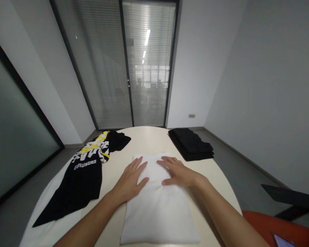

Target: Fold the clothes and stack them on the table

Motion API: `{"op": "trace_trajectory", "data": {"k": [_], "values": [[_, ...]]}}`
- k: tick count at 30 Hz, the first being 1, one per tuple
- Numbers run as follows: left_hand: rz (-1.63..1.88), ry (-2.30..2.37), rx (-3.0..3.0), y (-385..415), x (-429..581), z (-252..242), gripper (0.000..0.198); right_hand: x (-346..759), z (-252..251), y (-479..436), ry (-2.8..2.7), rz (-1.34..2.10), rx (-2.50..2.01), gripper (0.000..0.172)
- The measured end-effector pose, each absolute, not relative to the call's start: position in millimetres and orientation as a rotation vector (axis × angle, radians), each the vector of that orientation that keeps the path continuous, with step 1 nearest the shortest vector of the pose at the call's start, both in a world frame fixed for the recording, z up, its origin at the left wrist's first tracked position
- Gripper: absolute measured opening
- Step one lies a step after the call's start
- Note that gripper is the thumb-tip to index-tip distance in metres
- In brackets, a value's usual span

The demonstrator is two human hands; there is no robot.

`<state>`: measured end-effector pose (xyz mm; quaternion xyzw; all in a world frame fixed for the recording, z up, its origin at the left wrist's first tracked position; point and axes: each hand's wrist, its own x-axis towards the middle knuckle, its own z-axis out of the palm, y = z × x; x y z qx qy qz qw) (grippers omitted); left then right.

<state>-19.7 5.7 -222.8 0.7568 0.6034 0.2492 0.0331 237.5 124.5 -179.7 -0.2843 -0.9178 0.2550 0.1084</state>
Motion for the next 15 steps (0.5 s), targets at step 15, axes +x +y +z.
{"op": "trace_trajectory", "data": {"k": [15], "values": [[0.612,1.952,2.353,-2,-16,-191,0.03,230,-183,127,-2.613,0.535,-0.856,0.043]]}}
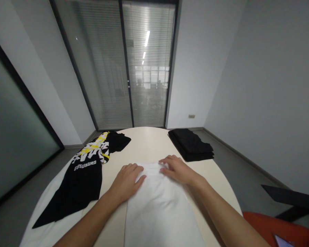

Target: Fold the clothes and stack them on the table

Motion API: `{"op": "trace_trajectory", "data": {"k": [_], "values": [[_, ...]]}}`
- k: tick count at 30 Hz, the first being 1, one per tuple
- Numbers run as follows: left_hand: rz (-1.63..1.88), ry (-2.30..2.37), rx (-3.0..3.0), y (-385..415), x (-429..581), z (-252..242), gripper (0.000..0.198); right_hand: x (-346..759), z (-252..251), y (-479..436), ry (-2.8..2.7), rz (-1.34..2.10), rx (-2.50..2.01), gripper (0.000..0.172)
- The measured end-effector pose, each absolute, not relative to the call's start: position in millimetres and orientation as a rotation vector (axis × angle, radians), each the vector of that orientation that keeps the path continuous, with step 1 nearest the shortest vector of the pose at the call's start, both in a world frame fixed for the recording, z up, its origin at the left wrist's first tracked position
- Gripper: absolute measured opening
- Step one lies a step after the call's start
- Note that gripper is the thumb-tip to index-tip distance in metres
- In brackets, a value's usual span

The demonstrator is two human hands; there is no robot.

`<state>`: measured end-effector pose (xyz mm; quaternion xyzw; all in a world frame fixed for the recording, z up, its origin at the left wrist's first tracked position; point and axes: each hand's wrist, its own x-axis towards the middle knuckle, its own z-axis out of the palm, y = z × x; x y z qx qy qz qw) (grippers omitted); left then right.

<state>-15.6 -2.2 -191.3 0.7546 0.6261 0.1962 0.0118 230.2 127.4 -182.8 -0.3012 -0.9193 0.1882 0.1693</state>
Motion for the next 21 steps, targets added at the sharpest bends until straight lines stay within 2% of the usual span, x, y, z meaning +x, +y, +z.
{"op": "trace_trajectory", "data": {"k": [5,10,12,15,16,21], "values": [[0.848,2.102,2.202,14,-35,-220,0.046,218,-197,135,-2.512,0.421,-0.915,0.034],[0.937,2.021,2.122,21,-45,-229,0.038,217,-200,136,-2.494,0.524,-0.889,0.019],[0.974,1.945,2.165,21,-42,-222,0.033,217,-199,135,-2.48,0.54,-0.908,0.026],[0.963,1.856,2.235,19,-36,-212,0.029,216,-198,135,-2.46,0.527,-0.955,0.047],[0.955,1.838,2.258,18,-34,-210,0.028,216,-197,135,-2.467,0.528,-0.96,0.049],[0.891,1.754,2.386,13,-32,-206,0.03,222,-194,136,-2.476,0.596,-0.931,0.021]]}}
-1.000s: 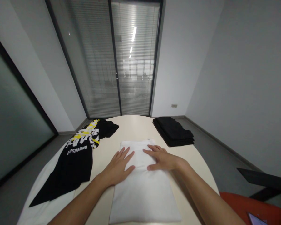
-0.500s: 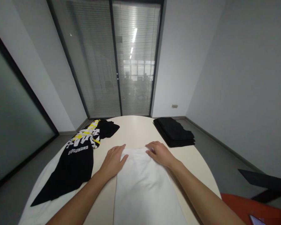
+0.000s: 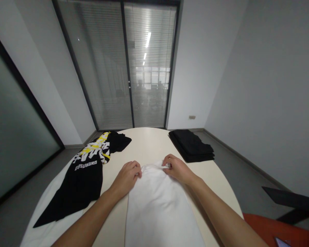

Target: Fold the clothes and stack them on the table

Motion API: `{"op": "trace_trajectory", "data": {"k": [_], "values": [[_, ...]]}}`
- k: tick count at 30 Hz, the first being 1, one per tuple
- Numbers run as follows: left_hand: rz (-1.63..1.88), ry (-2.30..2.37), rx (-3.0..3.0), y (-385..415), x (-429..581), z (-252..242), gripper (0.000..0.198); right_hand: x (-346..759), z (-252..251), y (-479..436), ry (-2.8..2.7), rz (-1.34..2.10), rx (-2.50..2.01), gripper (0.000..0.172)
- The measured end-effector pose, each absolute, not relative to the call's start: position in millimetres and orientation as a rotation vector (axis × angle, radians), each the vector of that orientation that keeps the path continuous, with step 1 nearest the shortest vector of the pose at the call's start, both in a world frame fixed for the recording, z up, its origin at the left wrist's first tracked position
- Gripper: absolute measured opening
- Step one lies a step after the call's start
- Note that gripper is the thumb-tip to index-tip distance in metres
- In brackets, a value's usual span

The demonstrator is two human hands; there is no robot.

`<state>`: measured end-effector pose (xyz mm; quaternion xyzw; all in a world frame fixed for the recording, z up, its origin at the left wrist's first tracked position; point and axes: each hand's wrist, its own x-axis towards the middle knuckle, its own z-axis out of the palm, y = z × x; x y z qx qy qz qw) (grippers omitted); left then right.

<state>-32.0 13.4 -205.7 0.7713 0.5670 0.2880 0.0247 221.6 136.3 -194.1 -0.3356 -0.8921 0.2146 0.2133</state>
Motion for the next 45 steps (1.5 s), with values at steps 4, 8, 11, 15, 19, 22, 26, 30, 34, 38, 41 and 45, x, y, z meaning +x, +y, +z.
{"op": "trace_trajectory", "data": {"k": [4,8,11,15,19,22,26,30,34,38,41,45], "values": [[0.857,1.8,2.403,11,-33,-200,0.03,227,-188,137,-2.56,0.615,-0.847,0.026],[0.836,1.862,2.357,11,-35,-199,0.032,231,-177,133,-2.634,0.664,-0.739,0.03],[0.819,1.845,2.353,13,-37,-203,0.043,233,-171,129,-2.651,0.69,-0.753,0.03],[0.754,1.789,2.38,13,-38,-207,0.049,237,-169,129,-2.607,0.863,-0.751,0.043],[0.767,1.722,2.454,12,-38,-205,0.038,240,-173,131,-2.55,1.098,-0.731,0.051],[0.811,1.662,2.523,12,-39,-206,0.036,239,-177,133,-2.546,1.073,-0.777,0.059],[0.847,1.624,2.576,14,-41,-211,0.036,237,-180,135,-2.546,0.95,-0.824,0.038],[0.869,1.584,2.584,15,-41,-211,0.035,236,-178,137,-2.542,0.691,-0.798,0.019],[0.906,1.57,2.509,13,-36,-203,0.032,236,-174,135,-2.506,0.638,-0.699,0.018],[0.897,1.501,2.474,7,-32,-195,0.021,236,-172,130,-2.513,0.91,-0.679,0.024],[0.929,1.508,2.399,5,-29,-197,0.015,236,-170,126,-2.541,0.957,-0.663,0.044],[1.026,1.71,2.235,9,-28,-208,0.031,235,-168,123,-2.601,0.91,-0.684,0.052]]}}
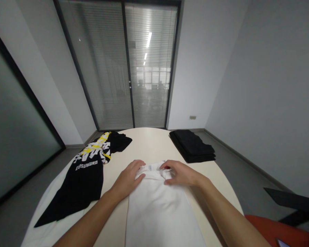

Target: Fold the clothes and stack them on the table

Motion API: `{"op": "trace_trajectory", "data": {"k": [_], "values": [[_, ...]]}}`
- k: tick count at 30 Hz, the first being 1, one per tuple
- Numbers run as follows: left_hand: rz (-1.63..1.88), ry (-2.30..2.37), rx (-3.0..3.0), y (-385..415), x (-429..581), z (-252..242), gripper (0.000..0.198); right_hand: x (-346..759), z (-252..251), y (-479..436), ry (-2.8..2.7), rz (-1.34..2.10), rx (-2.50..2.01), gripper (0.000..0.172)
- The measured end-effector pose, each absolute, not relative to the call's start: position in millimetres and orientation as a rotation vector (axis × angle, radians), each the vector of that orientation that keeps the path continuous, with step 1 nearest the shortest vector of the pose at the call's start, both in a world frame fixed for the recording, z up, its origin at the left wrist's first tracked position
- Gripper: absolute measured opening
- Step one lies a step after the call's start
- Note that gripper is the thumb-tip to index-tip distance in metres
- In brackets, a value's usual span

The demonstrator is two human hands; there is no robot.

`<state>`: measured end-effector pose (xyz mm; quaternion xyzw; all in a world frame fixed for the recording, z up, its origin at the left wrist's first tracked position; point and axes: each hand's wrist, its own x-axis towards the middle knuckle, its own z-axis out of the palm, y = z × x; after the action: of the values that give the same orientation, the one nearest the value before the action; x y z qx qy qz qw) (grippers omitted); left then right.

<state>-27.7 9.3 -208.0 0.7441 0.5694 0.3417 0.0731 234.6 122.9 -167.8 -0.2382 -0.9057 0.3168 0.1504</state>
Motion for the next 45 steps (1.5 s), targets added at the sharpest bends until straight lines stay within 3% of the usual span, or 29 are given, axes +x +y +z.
{"op": "trace_trajectory", "data": {"k": [3,7,9,12,20,27,31,33,41,45], "values": [[0.982,1.894,2.148,13,-28,-215,0.039,233,-167,121,-2.599,0.848,-0.677,0.034],[0.932,1.917,2.174,14,-28,-214,0.022,232,-165,120,-2.561,0.846,-0.626,0.013],[0.949,1.796,2.238,14,-28,-211,0.015,230,-164,120,-2.553,0.889,-0.647,0.015],[0.999,1.586,2.313,11,-27,-206,0.024,224,-166,116,-2.568,0.86,-0.746,0.029],[0.971,1.293,2.432,2,-19,-194,0.034,206,-170,94,-2.638,0.427,-0.652,0.038],[0.99,1.367,2.424,-1,-19,-186,0.028,202,-172,93,-2.638,0.439,-0.599,0.017],[0.919,1.495,2.33,-3,-30,-183,0.055,200,-176,95,-2.482,0.61,-0.801,0.025],[0.888,1.517,2.271,-2,-35,-184,0.058,199,-179,95,-2.406,0.74,-0.836,0.026],[1.084,1.536,1.89,6,-36,-186,0.018,200,-184,99,-2.397,0.848,-0.698,0.035],[1.111,1.553,1.826,10,-38,-191,0.021,202,-183,98,-2.536,0.703,-0.629,0.065]]}}
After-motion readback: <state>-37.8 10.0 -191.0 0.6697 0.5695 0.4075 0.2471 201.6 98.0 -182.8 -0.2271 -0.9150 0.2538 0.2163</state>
